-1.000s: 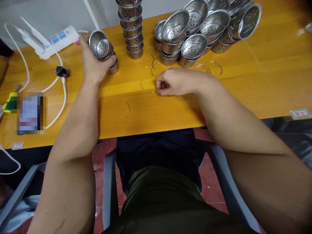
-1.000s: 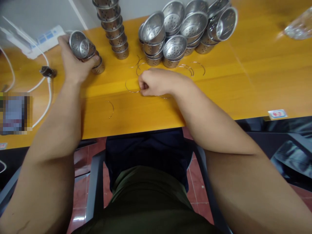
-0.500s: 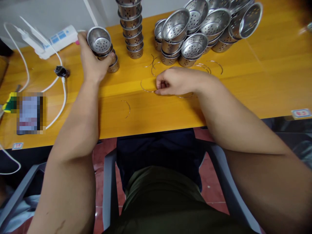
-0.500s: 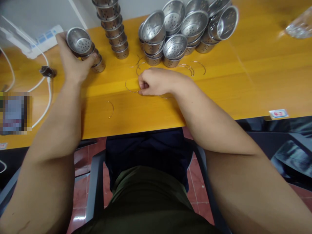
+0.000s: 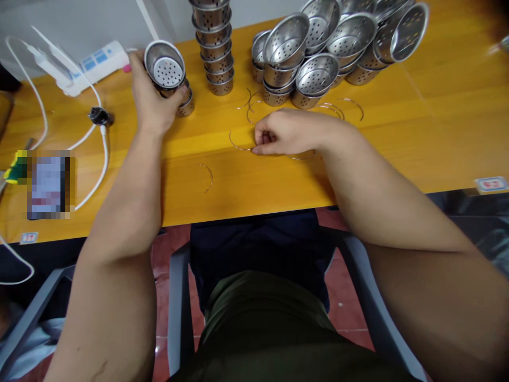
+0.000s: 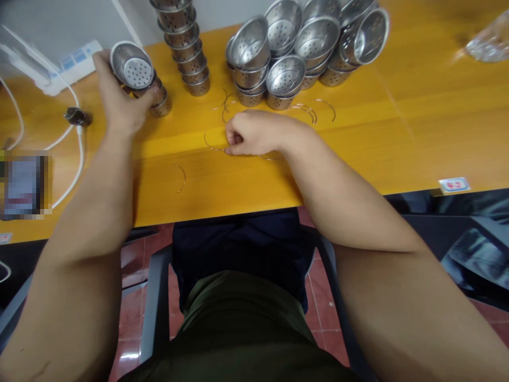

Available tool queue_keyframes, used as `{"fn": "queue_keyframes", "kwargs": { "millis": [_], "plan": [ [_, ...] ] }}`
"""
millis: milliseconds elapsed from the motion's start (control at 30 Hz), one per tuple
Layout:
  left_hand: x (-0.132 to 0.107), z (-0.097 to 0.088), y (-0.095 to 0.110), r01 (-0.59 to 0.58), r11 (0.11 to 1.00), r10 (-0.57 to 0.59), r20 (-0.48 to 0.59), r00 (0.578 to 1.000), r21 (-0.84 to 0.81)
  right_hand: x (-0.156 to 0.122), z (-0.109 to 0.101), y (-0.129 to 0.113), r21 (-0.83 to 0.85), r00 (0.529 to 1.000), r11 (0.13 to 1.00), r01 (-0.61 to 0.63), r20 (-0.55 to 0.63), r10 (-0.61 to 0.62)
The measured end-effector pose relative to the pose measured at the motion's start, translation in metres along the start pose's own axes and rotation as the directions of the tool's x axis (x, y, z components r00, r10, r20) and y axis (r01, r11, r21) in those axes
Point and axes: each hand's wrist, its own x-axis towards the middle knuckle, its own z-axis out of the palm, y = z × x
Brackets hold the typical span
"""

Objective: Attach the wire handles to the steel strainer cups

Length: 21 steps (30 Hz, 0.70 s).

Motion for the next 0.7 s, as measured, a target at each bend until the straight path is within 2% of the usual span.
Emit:
{"fn": "queue_keyframes", "kwargs": {
  "millis": [100,167,267,400,500,567,633,700],
  "plan": [
    [-0.027,0.009,0.048,-0.076,0.997,0.076,0.036,0.996,0.005,0.0,0.0,0.002,0.021,1.0,0.999,0.025,0.006,-0.025],
    [-0.039,0.013,0.071,-0.136,0.991,0.136,0.054,0.989,0.005,-0.001,-0.001,0.002,0.027,1.0,0.999,0.028,0.013,-0.029],
    [-0.045,0.014,0.089,-0.209,0.978,0.208,0.084,0.975,0.007,-0.001,-0.003,-0.001,0.019,1.0,1.0,0.007,0.02,-0.008],
    [-0.042,0.015,0.098,-0.302,0.953,0.299,0.126,0.946,0.006,-0.003,-0.006,-0.01,0.001,0.999,1.0,-0.022,0.031,0.022],
    [-0.046,0.019,0.101,-0.379,0.926,0.374,0.156,0.914,-0.001,-0.004,-0.007,-0.015,0.0,0.999,0.999,-0.032,0.035,0.032],
    [-0.049,0.019,0.094,-0.432,0.902,0.427,0.179,0.886,-0.009,-0.004,-0.007,-0.016,0.007,0.999,1.0,-0.029,0.034,0.029],
    [-0.045,0.017,0.074,-0.474,0.88,0.467,0.203,0.861,-0.014,-0.004,-0.007,-0.016,0.016,0.999,1.0,-0.026,0.025,0.025],
    [-0.031,0.018,0.035,-0.496,0.868,0.489,0.195,0.85,-0.016,-0.004,-0.007,-0.014,0.023,1.0,1.0,-0.019,0.021,0.019]
  ]
}}
